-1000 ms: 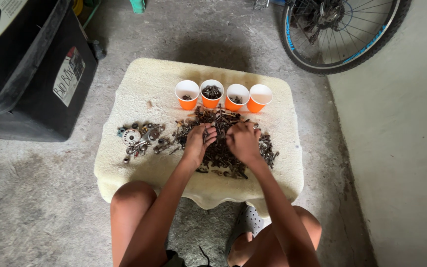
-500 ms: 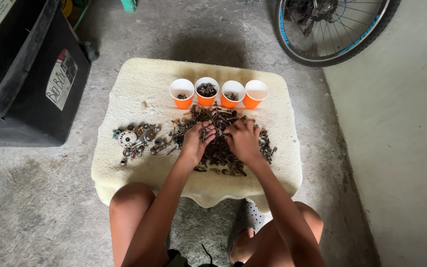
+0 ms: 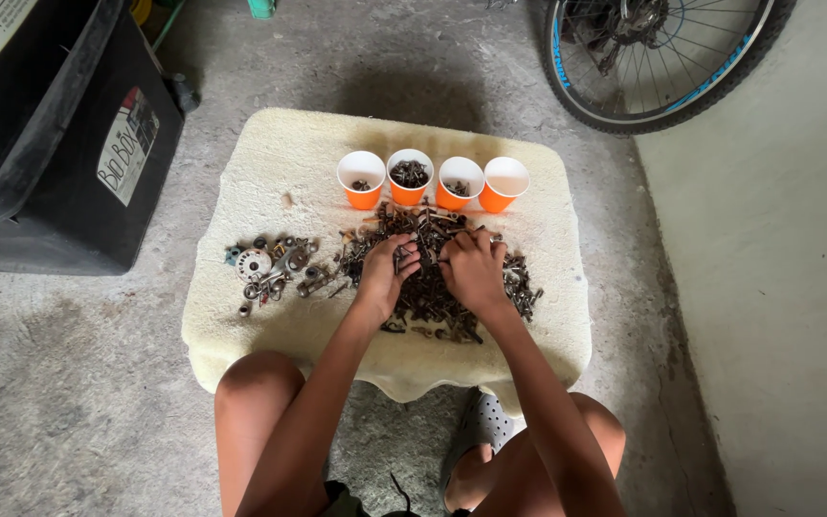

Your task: Sorting a large pile of various screws, bolts, and small metal hardware into several colored plastic cups.

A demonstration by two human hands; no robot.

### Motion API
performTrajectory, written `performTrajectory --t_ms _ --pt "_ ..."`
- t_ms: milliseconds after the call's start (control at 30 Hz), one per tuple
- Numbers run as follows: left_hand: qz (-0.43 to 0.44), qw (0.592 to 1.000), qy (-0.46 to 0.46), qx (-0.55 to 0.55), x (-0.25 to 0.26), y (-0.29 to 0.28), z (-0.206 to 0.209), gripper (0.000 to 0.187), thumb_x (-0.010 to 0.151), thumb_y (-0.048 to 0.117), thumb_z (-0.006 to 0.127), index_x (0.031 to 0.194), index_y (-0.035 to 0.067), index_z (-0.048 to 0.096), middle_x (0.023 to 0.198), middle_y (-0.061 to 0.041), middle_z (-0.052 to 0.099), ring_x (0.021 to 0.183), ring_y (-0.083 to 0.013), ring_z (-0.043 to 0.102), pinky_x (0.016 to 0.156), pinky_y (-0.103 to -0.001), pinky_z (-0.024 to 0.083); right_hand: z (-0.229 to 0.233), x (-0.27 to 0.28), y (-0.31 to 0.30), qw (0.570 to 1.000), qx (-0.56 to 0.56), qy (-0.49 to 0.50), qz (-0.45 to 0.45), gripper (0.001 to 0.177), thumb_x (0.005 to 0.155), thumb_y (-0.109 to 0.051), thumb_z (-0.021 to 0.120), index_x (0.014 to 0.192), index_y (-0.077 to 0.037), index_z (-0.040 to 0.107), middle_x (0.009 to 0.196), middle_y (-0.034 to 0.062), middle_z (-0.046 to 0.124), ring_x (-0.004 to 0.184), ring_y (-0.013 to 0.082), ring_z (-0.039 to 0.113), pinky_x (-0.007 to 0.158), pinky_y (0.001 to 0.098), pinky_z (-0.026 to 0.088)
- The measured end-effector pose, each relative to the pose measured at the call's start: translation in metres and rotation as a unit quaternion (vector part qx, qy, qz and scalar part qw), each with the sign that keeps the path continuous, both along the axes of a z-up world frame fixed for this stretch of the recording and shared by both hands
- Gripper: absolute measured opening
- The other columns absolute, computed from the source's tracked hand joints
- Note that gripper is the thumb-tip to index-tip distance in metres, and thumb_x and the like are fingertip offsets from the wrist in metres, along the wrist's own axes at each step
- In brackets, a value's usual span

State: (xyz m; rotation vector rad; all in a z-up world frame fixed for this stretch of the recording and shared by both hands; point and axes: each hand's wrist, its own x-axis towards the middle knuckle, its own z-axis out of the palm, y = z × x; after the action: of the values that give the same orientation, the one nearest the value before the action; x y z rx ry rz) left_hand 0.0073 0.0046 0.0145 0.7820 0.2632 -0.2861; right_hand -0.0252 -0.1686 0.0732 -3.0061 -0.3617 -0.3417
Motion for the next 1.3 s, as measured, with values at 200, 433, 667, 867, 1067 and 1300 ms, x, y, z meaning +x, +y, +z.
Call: performTrajectory --t_ms 200,433,667,867,1067,1300 --pt "-0.019 0.998 -0.022 0.052 0.002 -0.006 -0.011 0.026 0.104 0.025 0.052 0.119 0.006 0.063 0.102 -0.007 0.067 0.094 -0.0181 0.065 0.088 -0.035 0.054 0.034 -0.004 0.006 0.988 0.143 0.051 -0.006 0.016 0.079 -0.018 0.075 0.094 -0.015 0.073 0.119 0.0032 0.067 0.116 0.0314 0.053 0.093 0.0571 0.037" --pt "-0.097 0.995 0.007 -0.017 -0.017 -0.006 0.028 0.028 0.107 0.026 0.04 0.12 0.01 0.059 0.1 -0.007 0.068 0.093 -0.0176 0.067 0.089 -0.037 0.055 0.003 0.022 0.002 0.938 0.338 0.065 0.037 0.012 0.094 -0.017 0.068 0.105 -0.016 0.071 0.11 0.0031 0.074 0.107 0.024 0.07 0.102 0.0479 0.054" --pt "0.018 1.0 0.01 -0.024 0.003 0.006 0.002 0.029 0.109 0.024 0.043 0.116 0.002 0.06 0.099 -0.01 0.069 0.089 -0.0199 0.066 0.086 -0.037 0.056 0.022 0.013 0.018 0.993 0.098 0.058 -0.013 0.026 0.079 -0.002 0.066 0.096 -0.018 0.078 0.118 0.006 0.068 0.122 0.0332 0.052 0.101 0.0635 0.036" --pt "0.013 1.0 -0.002 -0.019 -0.001 0.001 -0.002 0.026 0.105 0.024 0.048 0.114 0.004 0.061 0.1 -0.008 0.068 0.091 -0.0196 0.066 0.085 -0.036 0.055 0.011 0.016 0.016 0.99 0.109 0.066 -0.067 0.012 0.086 -0.012 0.067 0.091 -0.019 0.075 0.116 0.0036 0.067 0.118 0.0318 0.053 0.1 0.0615 0.035" --pt "0.012 1.0 0.0 -0.013 0.001 0.002 -0.004 0.026 0.105 0.024 0.048 0.114 0.004 0.061 0.1 -0.009 0.068 0.092 -0.0194 0.065 0.085 -0.037 0.054 -0.003 0.017 0.022 0.997 0.07 -0.01 -0.015 0.028 0.081 -0.024 0.076 0.108 -0.019 0.072 0.116 0.0067 0.062 0.115 0.0333 0.051 0.091 0.0583 0.036" --pt "0.014 1.0 0.013 0.002 -0.001 0.003 0.003 0.029 0.105 0.026 0.046 0.116 0.004 0.062 0.103 -0.009 0.068 0.094 -0.019 0.065 0.088 -0.037 0.054 0.011 0.016 0.026 0.993 0.1 0.046 -0.032 0.025 0.08 -0.017 0.076 0.104 -0.019 0.069 0.116 0.0038 0.064 0.116 0.0323 0.051 0.093 0.0562 0.037"
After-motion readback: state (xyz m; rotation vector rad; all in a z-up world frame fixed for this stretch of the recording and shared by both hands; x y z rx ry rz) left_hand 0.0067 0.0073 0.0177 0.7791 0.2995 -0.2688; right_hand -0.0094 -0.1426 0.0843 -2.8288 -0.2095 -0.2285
